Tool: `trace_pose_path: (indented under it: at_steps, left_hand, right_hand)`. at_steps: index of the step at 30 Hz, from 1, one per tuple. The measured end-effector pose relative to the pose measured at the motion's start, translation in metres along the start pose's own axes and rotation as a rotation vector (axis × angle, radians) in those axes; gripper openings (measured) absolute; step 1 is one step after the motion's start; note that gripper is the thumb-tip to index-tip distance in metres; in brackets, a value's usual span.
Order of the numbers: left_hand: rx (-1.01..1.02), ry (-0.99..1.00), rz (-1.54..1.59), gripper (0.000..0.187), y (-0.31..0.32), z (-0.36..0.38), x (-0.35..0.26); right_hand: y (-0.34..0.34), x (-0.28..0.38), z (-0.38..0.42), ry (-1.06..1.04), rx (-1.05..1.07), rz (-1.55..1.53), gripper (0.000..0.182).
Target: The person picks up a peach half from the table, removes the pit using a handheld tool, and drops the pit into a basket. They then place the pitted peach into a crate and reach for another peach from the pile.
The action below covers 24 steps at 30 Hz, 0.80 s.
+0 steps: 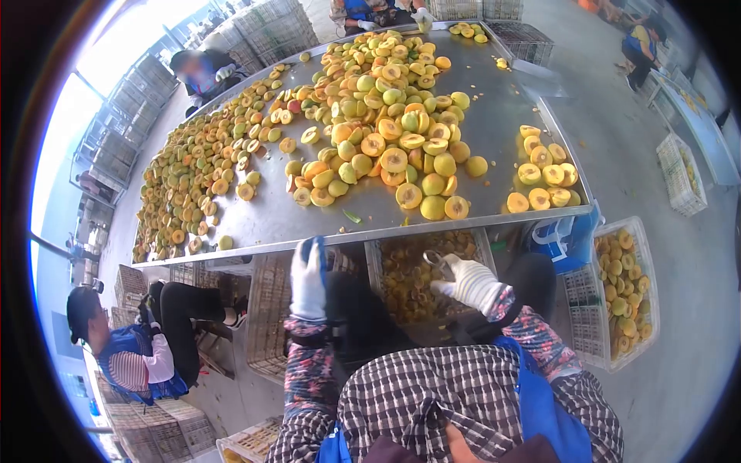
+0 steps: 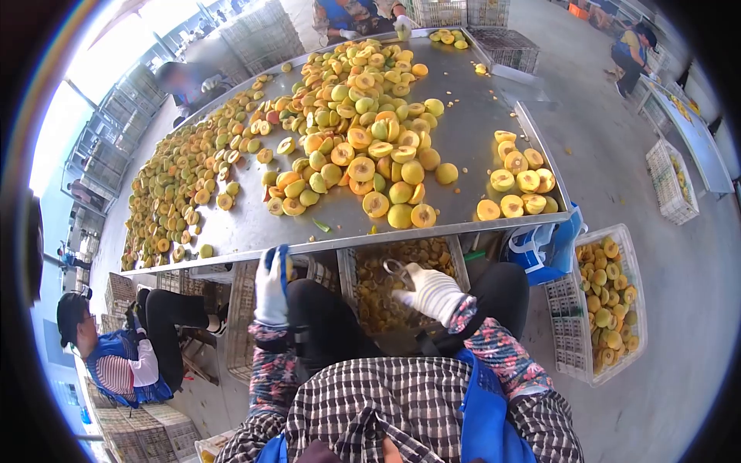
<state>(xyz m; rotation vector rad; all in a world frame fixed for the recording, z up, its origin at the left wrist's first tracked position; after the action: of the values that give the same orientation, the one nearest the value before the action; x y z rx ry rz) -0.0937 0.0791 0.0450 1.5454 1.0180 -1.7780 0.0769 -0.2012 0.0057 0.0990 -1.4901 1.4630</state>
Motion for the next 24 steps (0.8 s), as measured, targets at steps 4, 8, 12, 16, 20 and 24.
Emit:
trace_pose_path:
  at_steps: [4,8,12,16,20,24]
  left_hand:
    - [-0.252,0.518,-1.129,0.040,-0.036,-0.023,-0.028]
    - [0.153,0.335,-0.615,0.049,0.068,-0.053,-0.034]
    - [0.367,0.316,-0.730,0.051,0.181,-0.077,-0.014]
    - [0.448,0.272,-0.830,0.055,0.222,-0.082,0.002]
    - [0.367,0.164,-0.742,0.051,0.208,-0.090,0.020]
    - [0.513,-0.248,0.438,0.034,0.191,-0.036,0.018]
  right_hand:
    - [-0.005,-0.010,0.006,-0.032,-0.078,-0.125,0.060]
    - [-0.010,-0.001,0.001,-0.081,-0.201,-0.245,0.051]
    - [-0.001,-0.003,0.007,-0.091,-0.177,-0.289,0.042]
    - [0.001,-0.013,0.017,-0.068,-0.172,-0.256,0.043]
    - [0.003,-0.014,0.021,-0.073,-0.137,-0.419,0.040]
    - [0.000,-0.002,0.012,-0.097,-0.187,-0.955,0.035]
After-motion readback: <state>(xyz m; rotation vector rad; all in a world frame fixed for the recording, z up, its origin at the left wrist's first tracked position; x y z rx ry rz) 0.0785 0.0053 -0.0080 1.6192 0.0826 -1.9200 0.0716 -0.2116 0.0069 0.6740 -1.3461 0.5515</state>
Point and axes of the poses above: each hand's wrist, its own z-axis away from the middle knuckle, its own y-axis out of the palm, x = y × z, the point moved 7 cm from there along -z, towards the middle knuckle, and after that the axes turned 3 degrees about -x, right-handed, at the moved point
